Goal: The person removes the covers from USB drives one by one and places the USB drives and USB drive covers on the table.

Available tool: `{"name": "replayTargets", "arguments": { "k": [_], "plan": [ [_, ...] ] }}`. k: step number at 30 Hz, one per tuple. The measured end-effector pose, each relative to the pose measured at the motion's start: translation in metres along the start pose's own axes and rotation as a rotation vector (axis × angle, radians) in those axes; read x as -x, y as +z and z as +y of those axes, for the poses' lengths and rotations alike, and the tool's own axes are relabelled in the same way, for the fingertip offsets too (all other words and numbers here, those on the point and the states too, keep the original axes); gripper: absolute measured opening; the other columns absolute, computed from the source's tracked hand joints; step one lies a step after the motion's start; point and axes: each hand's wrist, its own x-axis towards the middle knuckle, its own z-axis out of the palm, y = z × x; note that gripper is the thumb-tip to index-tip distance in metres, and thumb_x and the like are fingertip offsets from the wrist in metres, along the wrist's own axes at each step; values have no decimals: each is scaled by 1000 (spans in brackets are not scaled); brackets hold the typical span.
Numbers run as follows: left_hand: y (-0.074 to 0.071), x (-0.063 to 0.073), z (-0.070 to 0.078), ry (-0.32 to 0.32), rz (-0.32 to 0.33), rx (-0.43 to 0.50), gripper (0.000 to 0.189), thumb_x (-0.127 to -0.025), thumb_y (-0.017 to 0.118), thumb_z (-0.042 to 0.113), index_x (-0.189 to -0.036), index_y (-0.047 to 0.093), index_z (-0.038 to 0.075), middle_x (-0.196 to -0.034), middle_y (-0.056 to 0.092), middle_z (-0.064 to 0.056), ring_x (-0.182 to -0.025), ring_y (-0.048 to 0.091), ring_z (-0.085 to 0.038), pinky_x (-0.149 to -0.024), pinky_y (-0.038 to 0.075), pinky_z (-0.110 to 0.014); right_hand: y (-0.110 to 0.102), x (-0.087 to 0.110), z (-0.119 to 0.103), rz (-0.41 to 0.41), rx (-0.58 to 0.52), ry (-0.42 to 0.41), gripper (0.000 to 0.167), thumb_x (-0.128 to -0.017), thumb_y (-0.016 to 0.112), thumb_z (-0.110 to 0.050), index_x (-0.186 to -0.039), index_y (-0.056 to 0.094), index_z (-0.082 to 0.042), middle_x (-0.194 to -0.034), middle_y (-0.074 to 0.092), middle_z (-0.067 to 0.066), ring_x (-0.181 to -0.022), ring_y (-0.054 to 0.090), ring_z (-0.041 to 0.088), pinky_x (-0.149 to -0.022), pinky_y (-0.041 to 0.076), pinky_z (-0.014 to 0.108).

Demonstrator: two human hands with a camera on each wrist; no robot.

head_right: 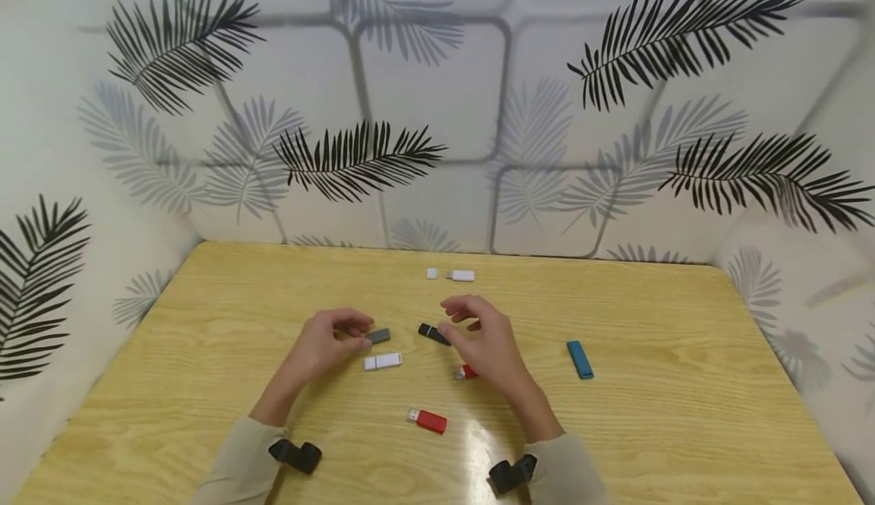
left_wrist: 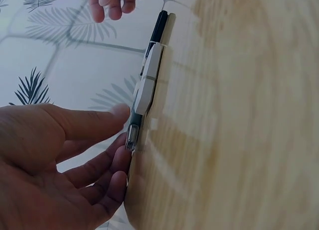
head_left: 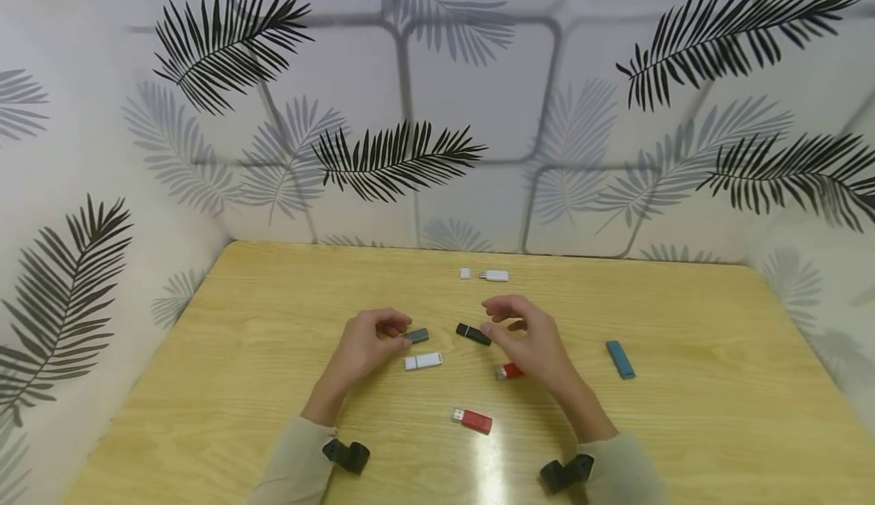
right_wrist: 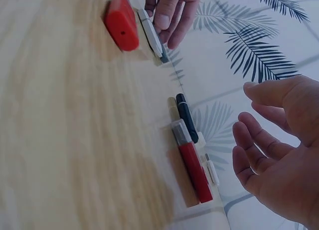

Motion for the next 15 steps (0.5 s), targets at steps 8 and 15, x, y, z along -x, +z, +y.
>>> {"name": "replayTargets", "arguments": {
  "k": [8,15],
  "plan": [
    [5,5,4,28,18,-162,19,-86,79,-5,-103,77,4,-97,71,-6,-87,62,-19,-80,54,-39,12,4,-8,-28,-2,-54,30,-90,79,-6,-119,69,-4,-110,71,16,-101,67,29,-85,56,52],
    [7,6,6,64,38,-195,17,-86,79,-5,-100,77,5,-96,71,-6,-87,65,-19,-79,57,-39,23,7,-11,-59,16,-128,30,-89,81,-4,-117,69,-2,-104,71,14,-95,67,31,-79,58,50]
  ]
}}
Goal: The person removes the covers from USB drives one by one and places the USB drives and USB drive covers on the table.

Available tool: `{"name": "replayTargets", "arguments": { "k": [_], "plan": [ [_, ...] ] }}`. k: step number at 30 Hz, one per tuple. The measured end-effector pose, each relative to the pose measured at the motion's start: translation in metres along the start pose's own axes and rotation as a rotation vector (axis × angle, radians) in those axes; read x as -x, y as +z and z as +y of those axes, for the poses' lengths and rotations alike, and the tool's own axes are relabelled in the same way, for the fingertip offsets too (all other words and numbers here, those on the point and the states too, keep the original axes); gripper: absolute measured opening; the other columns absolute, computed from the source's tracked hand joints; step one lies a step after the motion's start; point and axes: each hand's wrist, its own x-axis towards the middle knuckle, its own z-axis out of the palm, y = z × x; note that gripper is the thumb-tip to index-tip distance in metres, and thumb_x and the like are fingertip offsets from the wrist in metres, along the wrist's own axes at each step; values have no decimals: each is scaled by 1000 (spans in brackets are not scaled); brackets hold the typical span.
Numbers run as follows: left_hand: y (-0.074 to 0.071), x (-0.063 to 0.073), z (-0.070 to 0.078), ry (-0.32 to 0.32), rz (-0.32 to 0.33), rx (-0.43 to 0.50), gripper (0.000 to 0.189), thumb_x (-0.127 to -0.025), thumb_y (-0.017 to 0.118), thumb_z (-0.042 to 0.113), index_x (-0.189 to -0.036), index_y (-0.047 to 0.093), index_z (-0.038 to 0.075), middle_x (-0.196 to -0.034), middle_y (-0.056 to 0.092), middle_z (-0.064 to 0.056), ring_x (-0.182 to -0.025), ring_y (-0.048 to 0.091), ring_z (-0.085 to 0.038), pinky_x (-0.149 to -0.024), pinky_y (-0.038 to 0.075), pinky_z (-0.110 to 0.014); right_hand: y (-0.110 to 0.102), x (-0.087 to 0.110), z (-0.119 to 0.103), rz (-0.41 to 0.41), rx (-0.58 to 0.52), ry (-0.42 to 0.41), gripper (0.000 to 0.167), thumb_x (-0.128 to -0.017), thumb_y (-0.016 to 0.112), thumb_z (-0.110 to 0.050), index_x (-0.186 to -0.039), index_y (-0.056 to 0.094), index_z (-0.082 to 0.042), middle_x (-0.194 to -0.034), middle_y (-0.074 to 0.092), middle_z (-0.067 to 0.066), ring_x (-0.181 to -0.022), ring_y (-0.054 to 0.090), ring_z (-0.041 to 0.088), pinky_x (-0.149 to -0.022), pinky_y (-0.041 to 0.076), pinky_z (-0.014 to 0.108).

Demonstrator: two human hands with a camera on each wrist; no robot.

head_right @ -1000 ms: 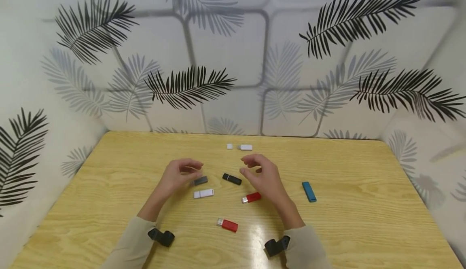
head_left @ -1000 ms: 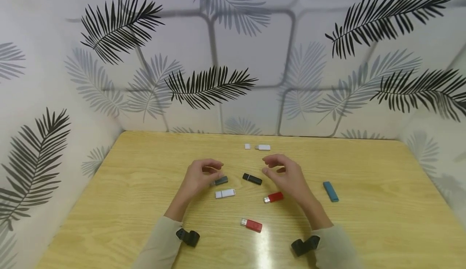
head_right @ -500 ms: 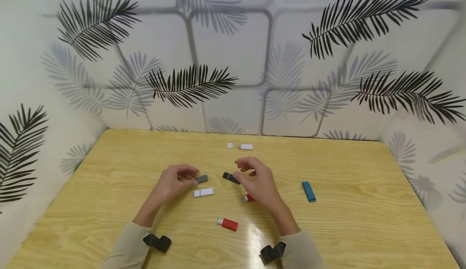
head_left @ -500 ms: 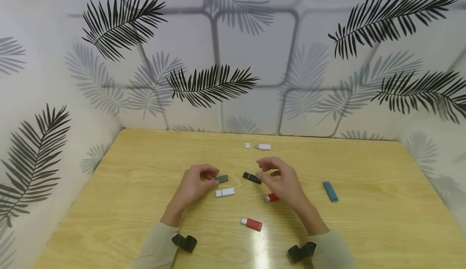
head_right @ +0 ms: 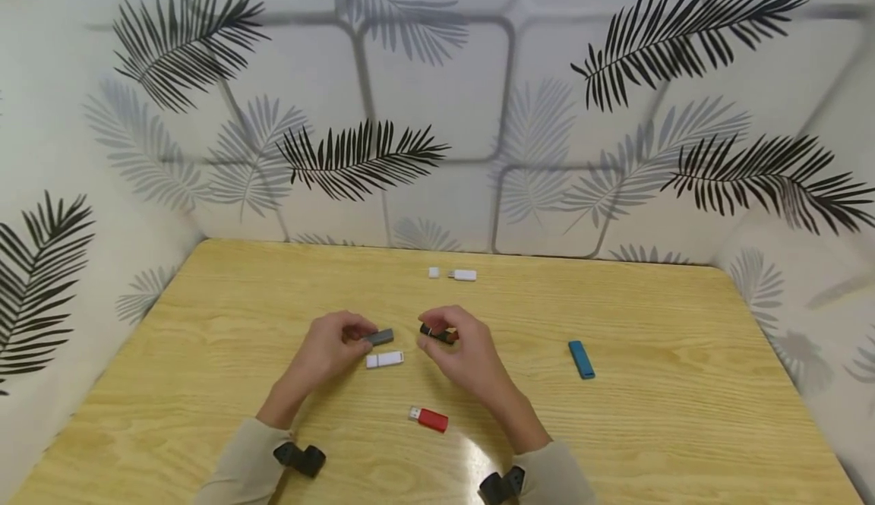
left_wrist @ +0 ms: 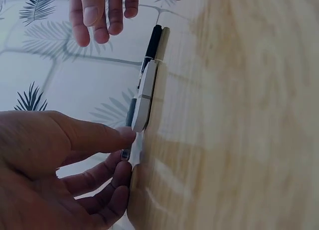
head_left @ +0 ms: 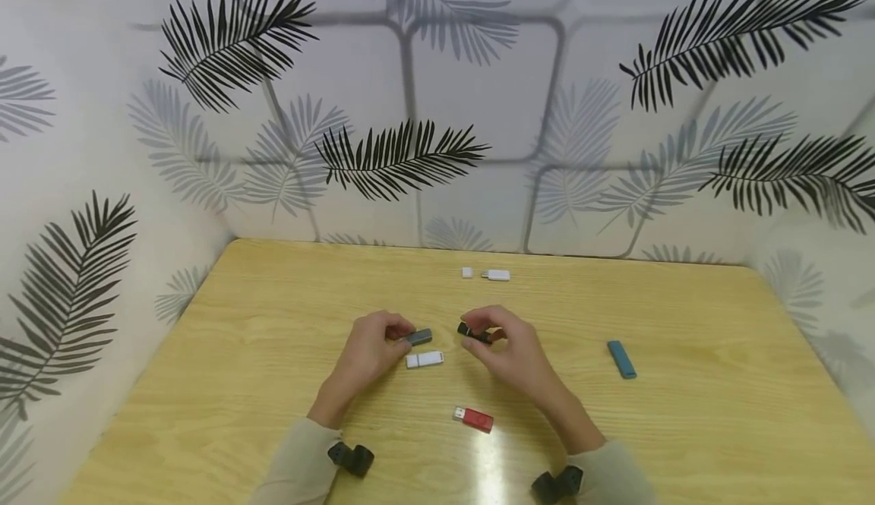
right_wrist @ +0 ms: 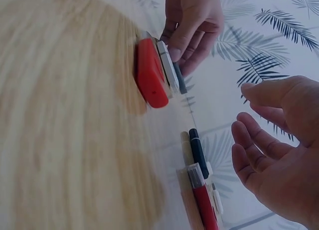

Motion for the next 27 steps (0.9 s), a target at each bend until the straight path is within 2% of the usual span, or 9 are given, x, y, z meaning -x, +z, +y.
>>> {"name": "replayTargets", "arguments": {
  "k": [6,14,22,27],
  "plan": [
    [0,3,5,9,11,53,18,-87,79,-2,-101,78,8,-100,71,-2,-87,66,-15,-79,57,-37,4,3,-1,-14,-21,-44,30,-89,80,-4,-116,69,-3,-108,71,14,-96,67,32,-78,58,51],
    [0,7,16,98,-2,108,19,-87,79,-3,-101,78,10,-99,70,-2,-88,67,-14,-76,57,-33,11,2,-3,-60,67,-87,29,-87,81,-2,-115,72,-1,-106,70,11,-95,70,25,-81,60,44],
    [0,9,28,155,-40,120,19,-87,80,0,-101,80,12,-98,71,2,-90,66,-15,-75,54,-30,10,3,-5,-44,73,-89,28,-85,82,2,-111,72,1,-104,72,9,-92,71,25,-81,60,40],
    [3,9,31,228,-74,119,17,-87,81,0,-101,81,10,-98,71,1,-89,68,-17,-74,56,-30,6,5,-5,-59,71,-96,24,-85,81,4,-107,74,0,-104,73,7,-91,71,21,-81,60,37]
  ]
}}
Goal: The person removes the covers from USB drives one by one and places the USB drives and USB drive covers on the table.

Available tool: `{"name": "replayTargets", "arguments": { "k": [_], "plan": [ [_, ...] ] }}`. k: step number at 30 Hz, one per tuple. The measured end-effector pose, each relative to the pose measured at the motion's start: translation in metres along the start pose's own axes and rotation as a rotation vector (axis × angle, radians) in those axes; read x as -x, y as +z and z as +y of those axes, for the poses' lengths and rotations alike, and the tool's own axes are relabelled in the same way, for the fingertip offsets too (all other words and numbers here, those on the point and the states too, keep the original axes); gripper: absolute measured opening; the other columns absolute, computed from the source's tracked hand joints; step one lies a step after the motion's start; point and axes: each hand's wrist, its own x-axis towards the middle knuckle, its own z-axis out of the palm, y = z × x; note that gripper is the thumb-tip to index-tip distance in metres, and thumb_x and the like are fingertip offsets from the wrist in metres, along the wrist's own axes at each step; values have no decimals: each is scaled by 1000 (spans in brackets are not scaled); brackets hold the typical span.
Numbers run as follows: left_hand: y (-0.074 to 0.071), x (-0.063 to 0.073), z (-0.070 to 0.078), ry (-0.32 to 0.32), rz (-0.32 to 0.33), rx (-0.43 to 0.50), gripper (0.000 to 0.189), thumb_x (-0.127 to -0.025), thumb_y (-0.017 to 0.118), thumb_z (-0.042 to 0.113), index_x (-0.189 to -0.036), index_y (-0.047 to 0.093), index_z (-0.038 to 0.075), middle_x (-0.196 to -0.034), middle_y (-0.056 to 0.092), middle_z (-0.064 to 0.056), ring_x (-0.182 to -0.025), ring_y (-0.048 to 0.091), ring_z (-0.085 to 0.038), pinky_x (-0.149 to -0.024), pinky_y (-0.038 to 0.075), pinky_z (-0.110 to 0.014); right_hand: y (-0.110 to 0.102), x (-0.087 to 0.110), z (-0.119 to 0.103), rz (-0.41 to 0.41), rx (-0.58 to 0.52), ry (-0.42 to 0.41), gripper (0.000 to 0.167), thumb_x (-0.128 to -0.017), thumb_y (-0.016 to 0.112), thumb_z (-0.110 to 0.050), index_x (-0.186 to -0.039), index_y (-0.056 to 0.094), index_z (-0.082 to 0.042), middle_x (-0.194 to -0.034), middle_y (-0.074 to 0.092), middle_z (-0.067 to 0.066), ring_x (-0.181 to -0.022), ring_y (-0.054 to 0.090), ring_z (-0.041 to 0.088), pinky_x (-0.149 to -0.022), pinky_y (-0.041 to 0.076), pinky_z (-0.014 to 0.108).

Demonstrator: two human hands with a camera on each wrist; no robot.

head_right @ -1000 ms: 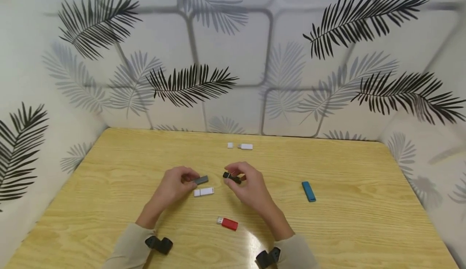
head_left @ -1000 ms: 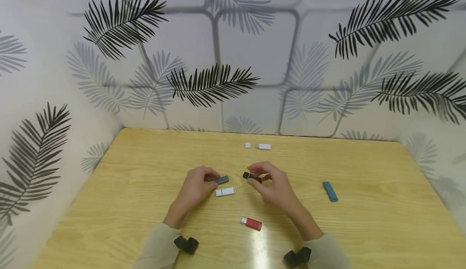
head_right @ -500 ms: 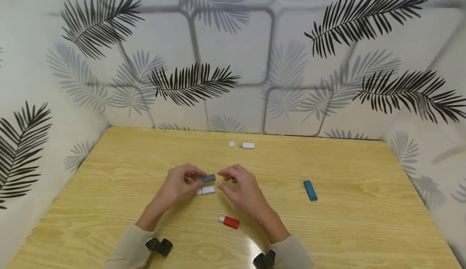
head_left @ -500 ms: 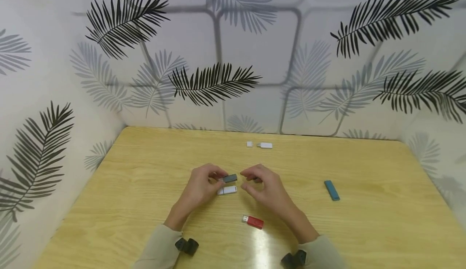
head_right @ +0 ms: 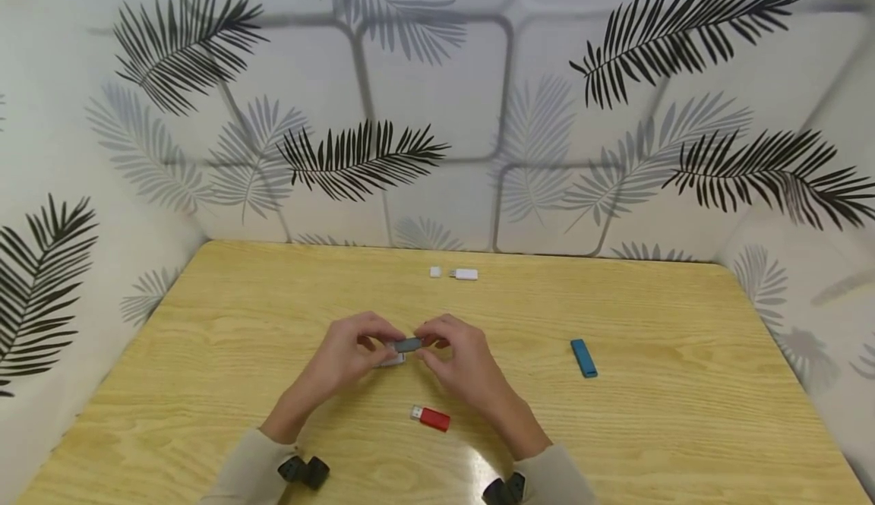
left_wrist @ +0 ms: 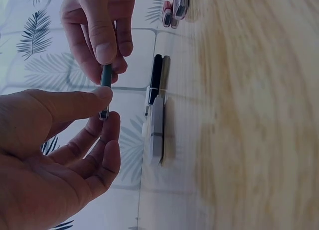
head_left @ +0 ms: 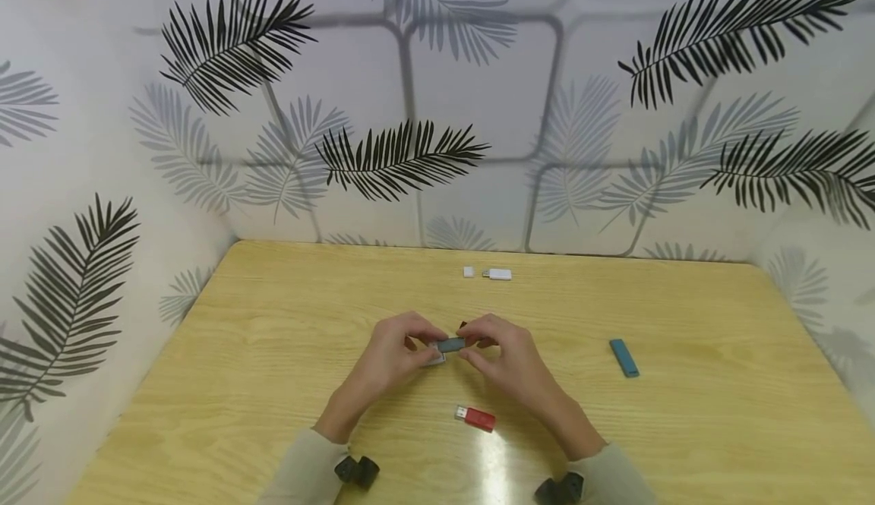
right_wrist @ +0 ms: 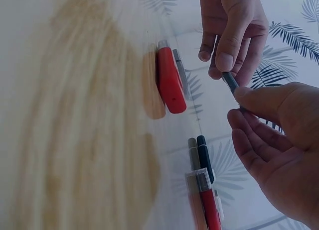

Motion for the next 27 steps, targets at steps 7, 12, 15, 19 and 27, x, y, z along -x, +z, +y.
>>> {"name": "replayTargets", "arguments": {
  "k": [7,12,15,19,27],
  "plan": [
    [8,-2,4,40,-16,18,17,-87,81,0,-102,80,8,-98,71,-1,-89,68,-16,-73,57,-31,-12,1,3,-87,9,45,19,-87,81,0,-104,75,-4,-100,73,2,-86,71,13,-81,59,30],
    [15,-2,5,49,-2,29,17,-89,79,0,-104,78,8,-98,70,-2,-87,68,-16,-71,57,-29,-22,0,5,-114,26,35,18,-87,81,0,-103,75,-5,-99,74,2,-85,71,13,-80,60,30],
    [18,-2,7,38,9,39,17,-89,79,1,-105,78,8,-99,70,-1,-87,68,-15,-71,57,-26,-26,1,5,-124,29,18,17,-88,80,0,-103,74,-4,-99,74,3,-85,71,13,-79,60,32],
    [22,-1,10,32,56,58,16,-89,80,2,-104,77,8,-97,71,0,-85,67,-13,-71,57,-26,-30,1,5,-116,32,7,18,-88,80,0,-103,74,-6,-99,73,1,-85,70,12,-79,60,35],
    [24,-1,15,35,134,121,17,-88,80,1,-104,77,7,-94,73,1,-80,67,-11,-72,58,-29,-36,-1,3,-89,41,-14,20,-87,82,-1,-104,73,-7,-99,72,-1,-85,69,9,-79,61,36]
  ]
}}
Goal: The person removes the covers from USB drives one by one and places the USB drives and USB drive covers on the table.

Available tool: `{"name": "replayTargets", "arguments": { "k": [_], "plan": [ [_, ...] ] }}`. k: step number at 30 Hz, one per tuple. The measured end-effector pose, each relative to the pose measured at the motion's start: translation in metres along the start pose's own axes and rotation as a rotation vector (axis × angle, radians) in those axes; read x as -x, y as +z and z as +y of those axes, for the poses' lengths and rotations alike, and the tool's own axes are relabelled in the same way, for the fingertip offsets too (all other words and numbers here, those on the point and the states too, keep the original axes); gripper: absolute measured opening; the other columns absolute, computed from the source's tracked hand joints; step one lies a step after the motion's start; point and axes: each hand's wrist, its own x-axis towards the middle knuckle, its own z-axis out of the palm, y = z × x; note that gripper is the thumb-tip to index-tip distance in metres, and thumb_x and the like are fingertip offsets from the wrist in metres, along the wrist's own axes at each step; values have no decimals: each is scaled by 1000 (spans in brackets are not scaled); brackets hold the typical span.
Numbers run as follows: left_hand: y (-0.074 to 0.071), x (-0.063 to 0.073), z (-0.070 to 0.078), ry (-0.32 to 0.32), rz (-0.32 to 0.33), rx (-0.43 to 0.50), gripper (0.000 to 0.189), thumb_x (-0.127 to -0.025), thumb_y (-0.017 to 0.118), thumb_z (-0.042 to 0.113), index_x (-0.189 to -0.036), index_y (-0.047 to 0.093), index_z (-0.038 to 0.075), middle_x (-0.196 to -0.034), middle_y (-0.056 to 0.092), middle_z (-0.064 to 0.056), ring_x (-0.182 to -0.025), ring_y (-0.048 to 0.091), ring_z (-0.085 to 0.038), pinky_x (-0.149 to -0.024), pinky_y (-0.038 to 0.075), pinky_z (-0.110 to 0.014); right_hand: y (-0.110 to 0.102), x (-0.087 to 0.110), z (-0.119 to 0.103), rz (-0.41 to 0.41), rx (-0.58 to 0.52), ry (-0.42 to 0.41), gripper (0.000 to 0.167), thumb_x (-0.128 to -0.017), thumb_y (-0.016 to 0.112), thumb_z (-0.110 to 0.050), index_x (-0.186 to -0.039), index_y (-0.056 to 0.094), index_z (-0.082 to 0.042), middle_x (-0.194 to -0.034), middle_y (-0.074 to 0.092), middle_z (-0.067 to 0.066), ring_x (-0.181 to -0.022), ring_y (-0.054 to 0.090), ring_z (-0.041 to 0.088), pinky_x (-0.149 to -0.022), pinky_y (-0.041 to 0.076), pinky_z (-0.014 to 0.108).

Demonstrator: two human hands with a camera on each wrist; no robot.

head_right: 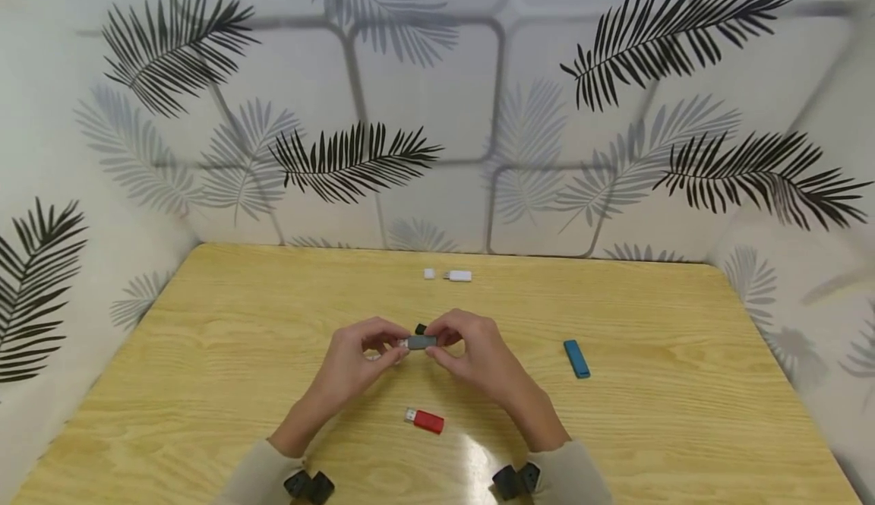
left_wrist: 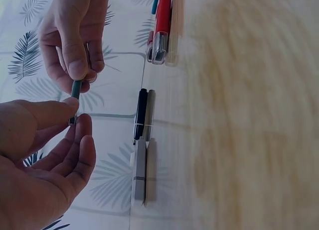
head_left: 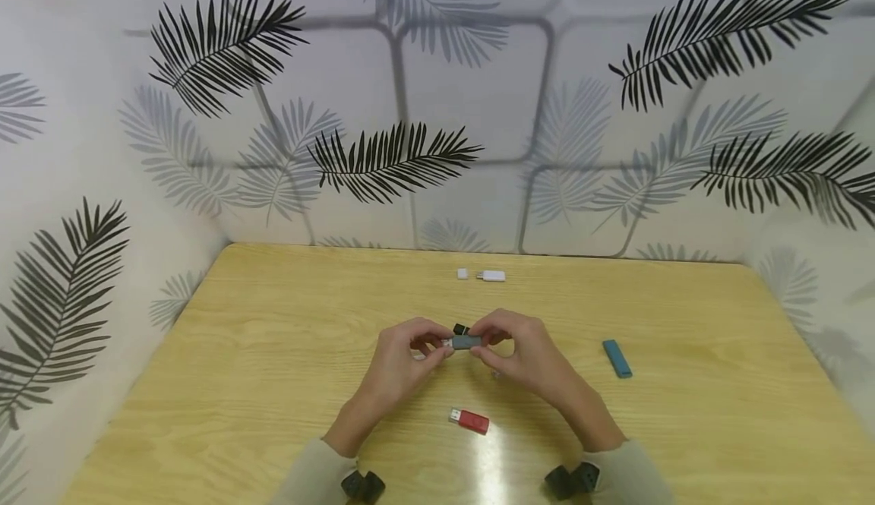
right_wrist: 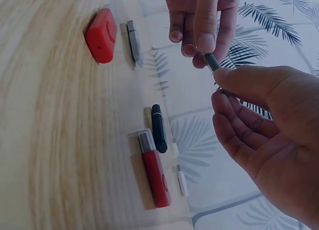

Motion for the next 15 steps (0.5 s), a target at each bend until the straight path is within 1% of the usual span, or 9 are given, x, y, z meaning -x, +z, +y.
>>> {"name": "replayTargets", "arguments": {
  "k": [6,10,15],
  "plan": [
    [-1,0,-1,2,-18,13,17,-88,80,2,-104,77,8,-95,73,1,-80,68,-11,-74,59,-30,-2,-1,-2,-15,-2,-21,23,-85,82,1,-106,73,-6,-100,72,0,-84,69,10,-77,61,39],
    [2,-5,2,20,-19,19,17,-88,81,3,-104,77,9,-96,74,1,-81,68,-11,-75,59,-28,-9,-1,-3,-13,3,-21,24,-85,82,2,-105,73,-6,-99,72,-1,-83,69,10,-76,61,40],
    [5,-13,4,56,-37,33,17,-89,80,3,-104,77,8,-97,75,0,-81,69,-11,-74,59,-26,-18,1,-4,-15,17,9,22,-86,82,0,-105,73,-9,-99,71,-4,-84,68,9,-78,60,37]
  ]
}}
